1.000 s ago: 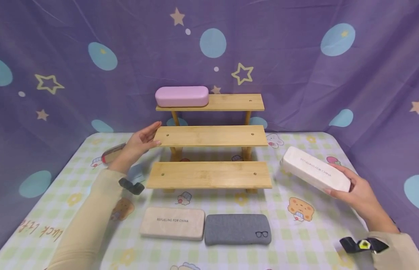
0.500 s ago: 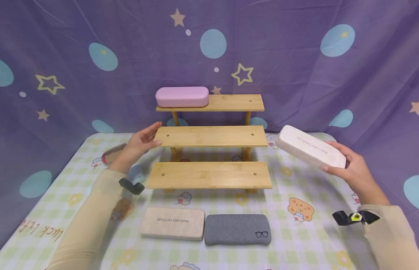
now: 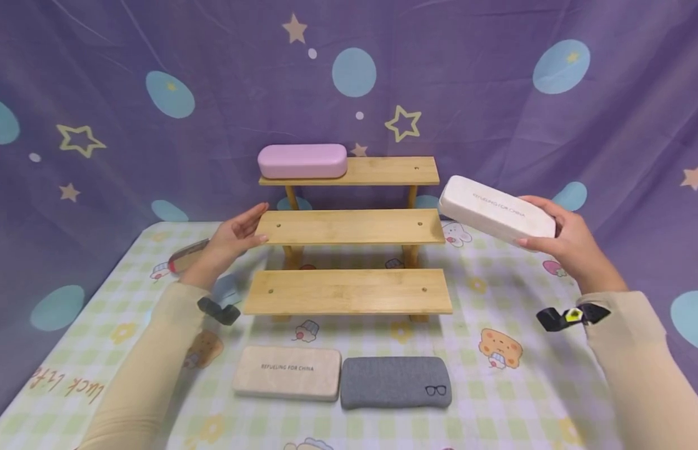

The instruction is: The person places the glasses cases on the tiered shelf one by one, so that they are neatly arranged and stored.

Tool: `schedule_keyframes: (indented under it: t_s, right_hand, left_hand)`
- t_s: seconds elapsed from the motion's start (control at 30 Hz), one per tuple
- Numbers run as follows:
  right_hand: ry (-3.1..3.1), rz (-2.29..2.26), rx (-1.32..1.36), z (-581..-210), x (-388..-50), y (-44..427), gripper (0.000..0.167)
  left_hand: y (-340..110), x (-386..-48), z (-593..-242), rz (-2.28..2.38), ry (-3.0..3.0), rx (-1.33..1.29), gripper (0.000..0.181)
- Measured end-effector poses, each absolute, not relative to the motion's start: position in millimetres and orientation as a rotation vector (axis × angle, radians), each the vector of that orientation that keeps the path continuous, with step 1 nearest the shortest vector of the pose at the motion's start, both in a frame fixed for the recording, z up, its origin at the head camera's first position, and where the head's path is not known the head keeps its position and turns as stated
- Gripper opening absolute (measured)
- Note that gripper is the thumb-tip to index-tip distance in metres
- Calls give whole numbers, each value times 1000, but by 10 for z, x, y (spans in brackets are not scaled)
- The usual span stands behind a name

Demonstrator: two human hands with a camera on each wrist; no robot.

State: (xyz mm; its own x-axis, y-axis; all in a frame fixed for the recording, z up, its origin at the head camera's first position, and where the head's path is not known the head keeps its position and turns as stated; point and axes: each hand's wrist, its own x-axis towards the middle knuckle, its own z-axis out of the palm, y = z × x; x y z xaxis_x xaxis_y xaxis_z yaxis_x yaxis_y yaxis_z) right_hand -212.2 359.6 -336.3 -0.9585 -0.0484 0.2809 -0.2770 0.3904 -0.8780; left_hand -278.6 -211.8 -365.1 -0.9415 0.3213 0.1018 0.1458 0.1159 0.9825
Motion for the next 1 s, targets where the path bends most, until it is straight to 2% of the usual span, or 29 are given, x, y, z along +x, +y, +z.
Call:
schedule_keyframes:
  t_s: [0.43, 1.0]
  right_hand:
    - [-2499, 1547, 423, -3105, -2540, 3289, 61]
    - [-2655, 1616, 447, -2860, -3030, 2991, 60]
  left_hand:
    - [-2114, -2777, -3626, 1929, 2260, 458, 70]
    - [-2132, -2768, -3640, 1918, 2257, 475, 68]
